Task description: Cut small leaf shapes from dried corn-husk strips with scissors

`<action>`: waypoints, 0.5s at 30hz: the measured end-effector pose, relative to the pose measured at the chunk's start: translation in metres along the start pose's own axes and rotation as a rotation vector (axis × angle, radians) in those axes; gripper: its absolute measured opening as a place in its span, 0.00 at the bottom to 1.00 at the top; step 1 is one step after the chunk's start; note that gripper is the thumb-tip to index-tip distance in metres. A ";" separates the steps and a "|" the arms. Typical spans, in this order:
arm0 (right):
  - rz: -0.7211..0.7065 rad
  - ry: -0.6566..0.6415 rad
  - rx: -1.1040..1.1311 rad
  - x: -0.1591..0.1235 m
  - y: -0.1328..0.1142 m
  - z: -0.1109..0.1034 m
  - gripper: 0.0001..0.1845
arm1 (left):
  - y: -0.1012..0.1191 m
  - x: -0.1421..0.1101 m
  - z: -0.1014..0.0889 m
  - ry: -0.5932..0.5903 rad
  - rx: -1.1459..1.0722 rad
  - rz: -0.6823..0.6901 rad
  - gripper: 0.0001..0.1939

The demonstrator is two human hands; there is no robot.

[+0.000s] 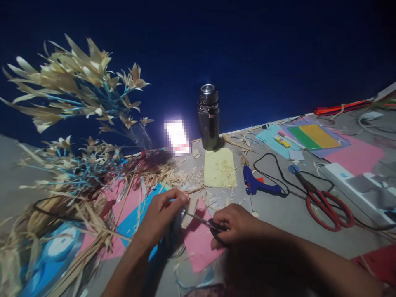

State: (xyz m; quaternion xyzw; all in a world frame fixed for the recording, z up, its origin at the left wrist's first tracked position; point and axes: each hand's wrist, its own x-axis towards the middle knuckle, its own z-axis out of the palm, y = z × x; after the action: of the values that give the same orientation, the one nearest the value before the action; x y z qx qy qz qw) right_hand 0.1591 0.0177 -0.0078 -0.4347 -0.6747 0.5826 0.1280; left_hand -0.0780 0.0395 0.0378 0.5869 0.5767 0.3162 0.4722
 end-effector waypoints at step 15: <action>0.020 0.226 -0.372 0.008 0.012 -0.004 0.16 | -0.001 0.013 0.011 0.262 -0.349 -0.048 0.11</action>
State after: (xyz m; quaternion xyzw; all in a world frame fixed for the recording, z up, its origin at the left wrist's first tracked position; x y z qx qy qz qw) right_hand 0.1619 0.0254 -0.0203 -0.5200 -0.7476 0.3970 0.1145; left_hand -0.0668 0.0498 0.0308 0.4363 0.5834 0.4734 0.4952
